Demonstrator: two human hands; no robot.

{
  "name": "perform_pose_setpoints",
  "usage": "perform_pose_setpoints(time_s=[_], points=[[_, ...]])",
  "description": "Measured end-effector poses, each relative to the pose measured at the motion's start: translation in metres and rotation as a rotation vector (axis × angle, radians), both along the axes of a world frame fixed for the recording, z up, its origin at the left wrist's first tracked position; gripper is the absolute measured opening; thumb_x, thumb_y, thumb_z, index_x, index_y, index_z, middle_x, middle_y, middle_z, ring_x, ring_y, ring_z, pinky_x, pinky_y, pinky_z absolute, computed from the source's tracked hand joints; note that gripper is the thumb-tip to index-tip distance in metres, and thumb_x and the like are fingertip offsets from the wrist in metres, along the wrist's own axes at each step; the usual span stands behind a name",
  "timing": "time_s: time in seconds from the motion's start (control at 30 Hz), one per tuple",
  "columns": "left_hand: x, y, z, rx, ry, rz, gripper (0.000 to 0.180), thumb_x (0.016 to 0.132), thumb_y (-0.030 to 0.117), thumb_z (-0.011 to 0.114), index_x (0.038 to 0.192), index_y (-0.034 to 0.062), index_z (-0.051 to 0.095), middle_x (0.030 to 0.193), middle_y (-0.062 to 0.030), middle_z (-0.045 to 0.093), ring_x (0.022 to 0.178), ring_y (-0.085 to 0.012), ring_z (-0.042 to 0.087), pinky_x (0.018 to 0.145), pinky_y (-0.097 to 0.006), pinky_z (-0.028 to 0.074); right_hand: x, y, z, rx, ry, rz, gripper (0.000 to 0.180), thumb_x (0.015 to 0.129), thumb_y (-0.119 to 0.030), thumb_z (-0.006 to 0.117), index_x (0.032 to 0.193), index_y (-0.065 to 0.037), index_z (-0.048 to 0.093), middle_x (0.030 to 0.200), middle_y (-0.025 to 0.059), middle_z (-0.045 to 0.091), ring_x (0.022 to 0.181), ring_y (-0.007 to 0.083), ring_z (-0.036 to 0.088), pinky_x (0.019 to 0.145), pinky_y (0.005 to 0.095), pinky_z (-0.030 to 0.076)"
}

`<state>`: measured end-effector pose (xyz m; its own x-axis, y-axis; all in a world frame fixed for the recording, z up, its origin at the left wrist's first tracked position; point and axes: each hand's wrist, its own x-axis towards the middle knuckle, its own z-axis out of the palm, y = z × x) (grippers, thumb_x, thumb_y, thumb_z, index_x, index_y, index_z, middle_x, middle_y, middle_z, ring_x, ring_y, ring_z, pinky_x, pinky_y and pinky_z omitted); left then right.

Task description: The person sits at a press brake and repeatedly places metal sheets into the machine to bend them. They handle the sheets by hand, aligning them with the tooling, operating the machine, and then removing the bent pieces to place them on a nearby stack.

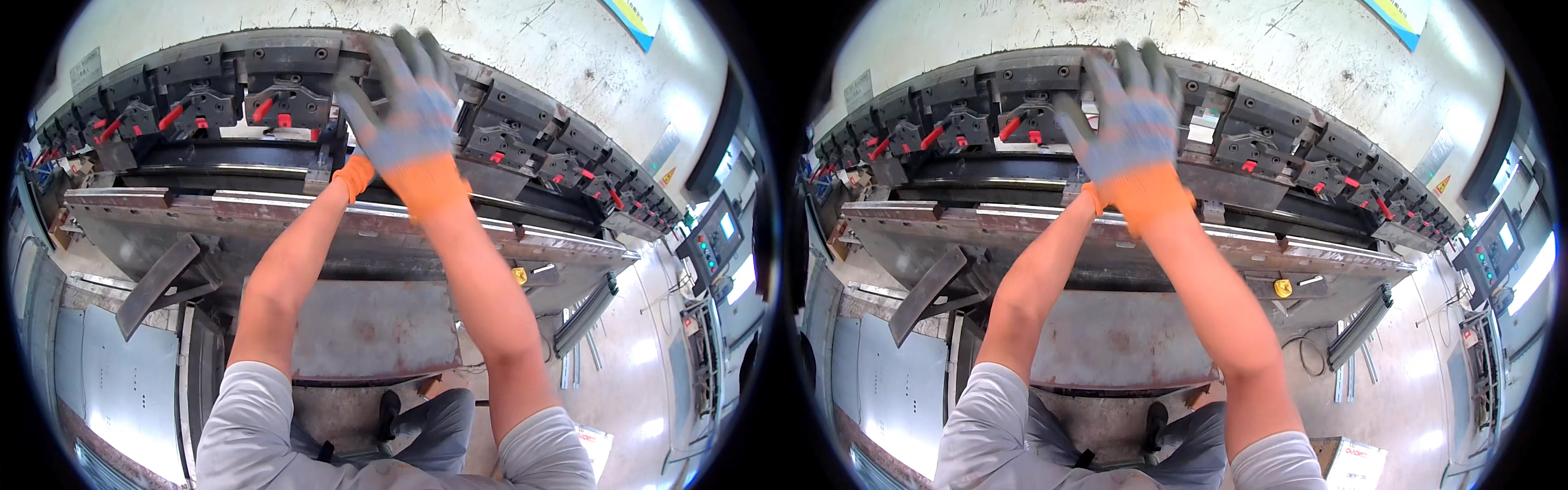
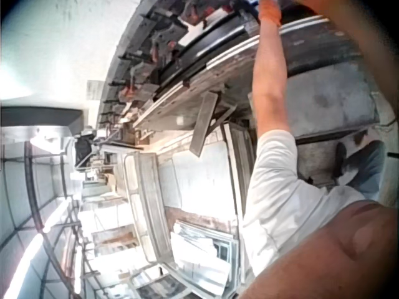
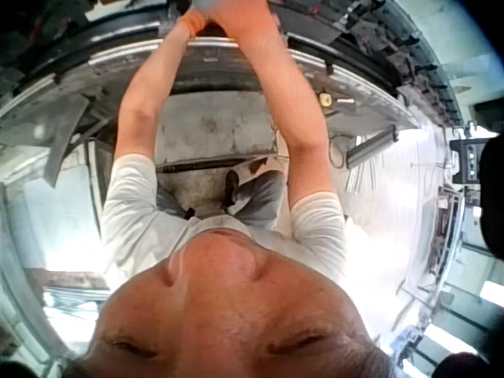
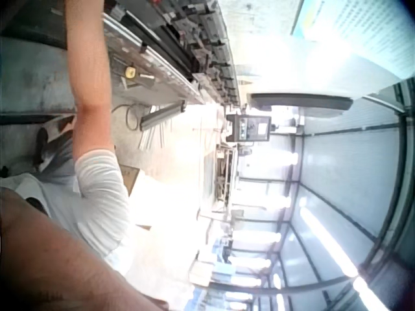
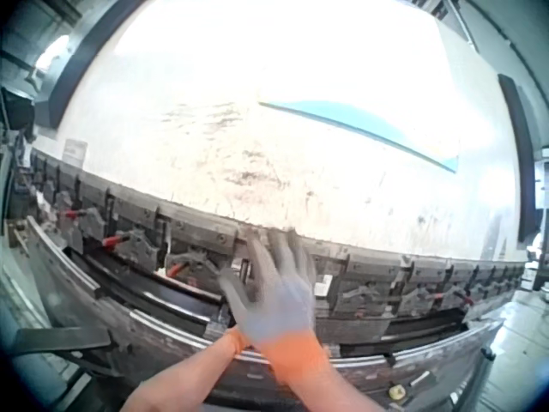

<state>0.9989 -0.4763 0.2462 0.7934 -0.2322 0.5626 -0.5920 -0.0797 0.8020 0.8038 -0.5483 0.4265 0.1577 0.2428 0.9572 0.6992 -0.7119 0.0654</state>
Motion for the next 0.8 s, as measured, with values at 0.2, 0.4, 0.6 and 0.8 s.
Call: perform_pose_setpoints(time_s=[0.2, 0.4, 0.6, 0.8], points=[[0.020, -0.003, -0.009, -0.094, 0.041, -0.100, 0.068, 0.091, 0.039, 0.067, 0.140, -0.0008, 0.043, 0.144, -0.0170, 0.051, 0.132, -0.0253, 0.048, 0.109, -0.038, 0.043, 0.089, -0.002, -0.021, -0.169, 0.060, -0.478, 0.067, 0.086, -0.048, 0.065, 0.140, -0.012, 0.052, 0.140, 0.0199, 0.053, 0.135, 0.0425, 0.042, 0.112, 0.0584, 0.029], [0.023, -0.002, -0.028, -0.088, 0.060, -0.217, 0.064, 0.097, 0.034, 0.058, 0.146, 0.0000, 0.035, 0.148, -0.0164, 0.048, 0.133, -0.0248, 0.048, 0.108, -0.039, 0.045, 0.093, -0.024, -0.027, -0.192, -0.065, -0.460, 0.071, 0.088, -0.041, 0.065, 0.146, -0.006, 0.043, 0.151, 0.0215, 0.039, 0.142, 0.0422, 0.032, 0.115, 0.0563, 0.025], [0.001, -0.030, -0.008, -0.107, -0.093, -0.079, 0.068, 0.083, 0.035, 0.077, 0.132, -0.0056, 0.052, 0.128, -0.0182, 0.062, 0.119, -0.0291, 0.058, 0.101, -0.037, 0.049, 0.133, -0.092, -0.004, -0.146, -0.360, -0.283, 0.064, 0.087, -0.034, 0.068, 0.141, -0.004, 0.049, 0.147, 0.0215, 0.046, 0.138, 0.0418, 0.038, 0.116, 0.0538, 0.026], [-0.035, 0.021, -0.005, 0.433, 0.107, 0.577, 0.088, 0.080, 0.065, 0.065, 0.135, -0.0022, 0.053, 0.132, -0.0258, 0.060, 0.127, -0.0402, 0.054, 0.103, -0.040, 0.045, 0.110, -0.101, -0.033, -0.048, -0.214, -0.330, 0.064, 0.085, -0.051, 0.066, 0.136, -0.013, 0.056, 0.133, 0.0210, 0.056, 0.126, 0.0403, 0.049, 0.109, 0.0513, 0.036]])
